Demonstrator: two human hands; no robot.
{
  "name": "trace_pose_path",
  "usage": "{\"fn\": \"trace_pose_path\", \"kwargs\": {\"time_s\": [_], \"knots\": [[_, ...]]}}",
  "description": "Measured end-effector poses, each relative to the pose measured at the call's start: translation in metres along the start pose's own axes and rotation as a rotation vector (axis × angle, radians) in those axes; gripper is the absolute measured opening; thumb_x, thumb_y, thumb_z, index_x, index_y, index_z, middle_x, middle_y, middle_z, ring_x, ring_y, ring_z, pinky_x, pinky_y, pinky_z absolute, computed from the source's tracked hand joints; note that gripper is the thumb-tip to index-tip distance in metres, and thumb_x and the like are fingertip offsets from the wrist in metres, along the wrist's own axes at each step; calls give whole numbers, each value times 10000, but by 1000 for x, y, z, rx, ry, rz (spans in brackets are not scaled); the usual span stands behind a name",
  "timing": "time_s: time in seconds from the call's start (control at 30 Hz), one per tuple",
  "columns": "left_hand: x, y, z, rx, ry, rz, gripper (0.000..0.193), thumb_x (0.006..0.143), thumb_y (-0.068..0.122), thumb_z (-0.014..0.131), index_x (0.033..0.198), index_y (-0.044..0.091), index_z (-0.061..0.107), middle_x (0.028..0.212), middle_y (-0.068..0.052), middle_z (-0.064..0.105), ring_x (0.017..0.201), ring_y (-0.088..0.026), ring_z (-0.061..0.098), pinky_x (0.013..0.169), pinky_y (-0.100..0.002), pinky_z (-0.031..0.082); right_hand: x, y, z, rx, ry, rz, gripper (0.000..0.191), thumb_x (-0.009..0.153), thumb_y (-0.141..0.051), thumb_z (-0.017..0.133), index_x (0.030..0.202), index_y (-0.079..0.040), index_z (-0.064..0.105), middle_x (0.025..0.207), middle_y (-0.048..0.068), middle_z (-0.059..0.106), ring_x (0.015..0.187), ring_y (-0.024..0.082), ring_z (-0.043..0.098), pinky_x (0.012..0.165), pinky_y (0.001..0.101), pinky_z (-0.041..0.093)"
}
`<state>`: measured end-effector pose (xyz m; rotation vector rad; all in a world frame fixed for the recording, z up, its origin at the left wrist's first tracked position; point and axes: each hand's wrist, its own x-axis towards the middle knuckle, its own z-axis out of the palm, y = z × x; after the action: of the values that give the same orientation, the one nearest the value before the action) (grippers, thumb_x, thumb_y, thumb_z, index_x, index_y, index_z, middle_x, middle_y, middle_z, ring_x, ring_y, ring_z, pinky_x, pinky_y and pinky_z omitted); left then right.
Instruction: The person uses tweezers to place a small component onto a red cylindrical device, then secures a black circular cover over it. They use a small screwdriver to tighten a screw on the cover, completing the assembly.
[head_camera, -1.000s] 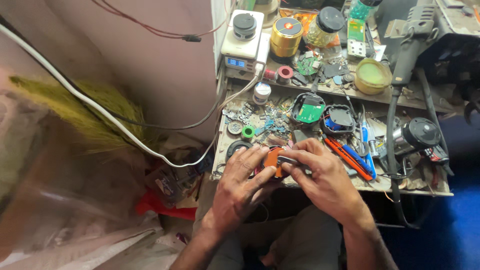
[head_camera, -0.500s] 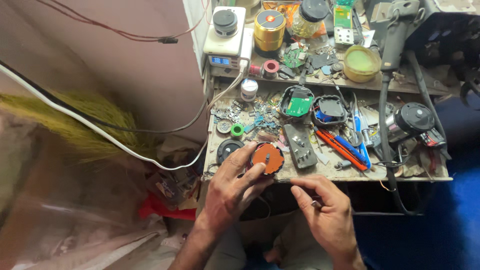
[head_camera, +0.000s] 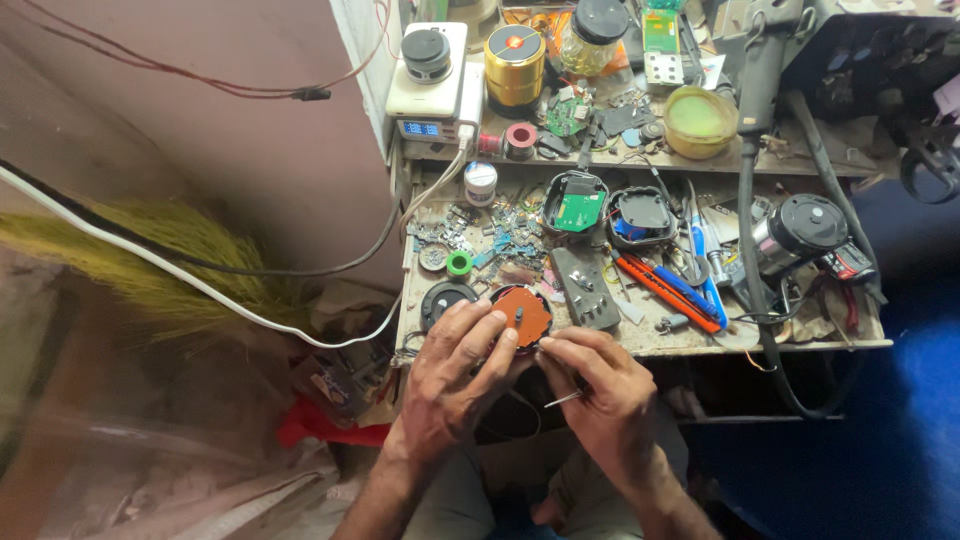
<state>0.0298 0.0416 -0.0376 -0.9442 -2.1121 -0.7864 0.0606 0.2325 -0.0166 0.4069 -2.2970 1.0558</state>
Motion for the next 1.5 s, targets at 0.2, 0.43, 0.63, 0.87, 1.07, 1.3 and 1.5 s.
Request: {"fn": "trace_pose_path", "kwargs": {"time_s": [0.2,0.43,0.63,0.87,1.07,1.3,1.5], "knots": [[-1,-2,1,-11,5,8,421,907,148,820,1290,107,651,1354,-105,592,1310,-321,592,1156,-529,483,-2,1,1,-33,10,-30,231,827,-9,814,1034,-77,740,1024,74,740,914,220,752,787,316,608],[-1,-4,-4,110,-48,48,409,906,206,821,1280,146,667,1344,-56,624,1315,-281,587,1162,-527,403,-5,2,-2,-3,11,-37,221,834,-7,810,1032,-73,737,1021,72,746,910,201,757,797,308,609],[2,-5,-3,80,-17,46,426,906,240,868,1270,153,664,1312,-38,643,1299,-275,605,1166,-514,409,-6,10,-35,-89,81,395,153,867,-60,822,1013,-41,776,911,81,780,588,215,573,530,320,454],[2,-6,0,53,6,41,418,885,227,878,1240,151,669,1289,-42,655,1279,-275,612,1157,-512,421,20,51,-72,-244,-56,212,186,889,-55,762,1074,-58,750,988,105,738,861,225,722,750,323,551],[3,-5,-1,46,3,23,411,875,216,878,1230,144,683,1280,-45,666,1283,-280,615,1151,-511,422,42,68,-63,-159,-377,147,328,842,8,703,1142,-116,750,1085,101,713,933,253,717,774,352,578],[4,-6,-2,-10,1,4,402,867,204,867,1220,132,691,1291,-57,657,1285,-297,611,1151,-518,422,56,77,-59,-170,-512,16,309,798,33,697,1068,-111,738,1097,87,703,1009,277,704,832,361,569],[5,-6,0,-103,35,-18,398,862,166,862,1214,108,686,1278,-74,647,1274,-316,615,1130,-522,480,63,74,-61,-171,-509,-42,223,804,24,715,1010,-60,692,1068,78,707,971,283,703,803,367,564]]}}
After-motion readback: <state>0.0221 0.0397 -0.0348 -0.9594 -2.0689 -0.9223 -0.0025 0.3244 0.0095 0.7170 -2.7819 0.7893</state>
